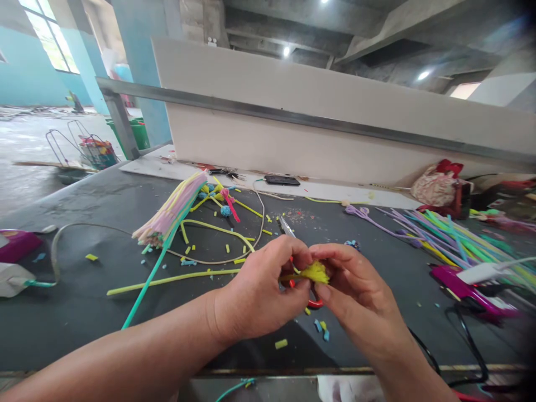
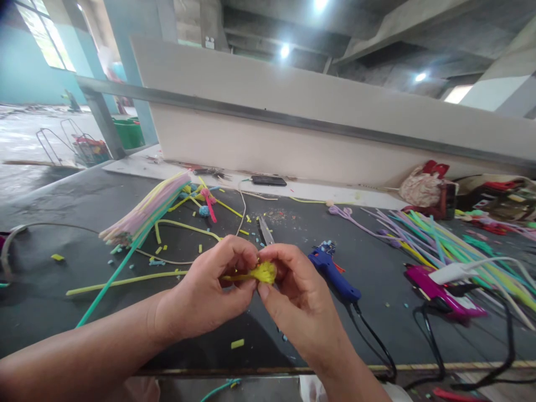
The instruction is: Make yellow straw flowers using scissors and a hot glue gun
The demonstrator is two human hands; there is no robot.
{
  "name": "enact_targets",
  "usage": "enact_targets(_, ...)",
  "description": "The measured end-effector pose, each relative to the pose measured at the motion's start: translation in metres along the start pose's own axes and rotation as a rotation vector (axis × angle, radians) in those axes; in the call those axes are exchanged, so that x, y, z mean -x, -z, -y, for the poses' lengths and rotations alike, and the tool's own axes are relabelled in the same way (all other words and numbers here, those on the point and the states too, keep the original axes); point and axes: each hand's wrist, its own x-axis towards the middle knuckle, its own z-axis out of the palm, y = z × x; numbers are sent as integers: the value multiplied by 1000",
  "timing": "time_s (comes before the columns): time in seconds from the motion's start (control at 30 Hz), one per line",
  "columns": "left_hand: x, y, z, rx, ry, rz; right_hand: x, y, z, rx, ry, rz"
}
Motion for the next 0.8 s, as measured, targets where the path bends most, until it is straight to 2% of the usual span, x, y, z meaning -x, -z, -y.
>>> enact_targets(0.13, -2, 1, 1, 173, 105, 45, -3, 1, 8, 77, 71, 57)
enact_targets(0.33, -8, 5, 1, 690, 327, 102, -2, 7, 10, 141, 96, 94)
enact_targets(0.43, -10, 6, 1, 835, 445, 201, 0, 8, 12, 186, 130, 108)
enact_targets(0.57, -10, 5, -1, 894, 543, 257, 3, 8, 17, 366, 192, 122)
enact_targets(0.8, -10, 2, -2, 831, 569, 288, 3, 8, 21, 568, 278, 134)
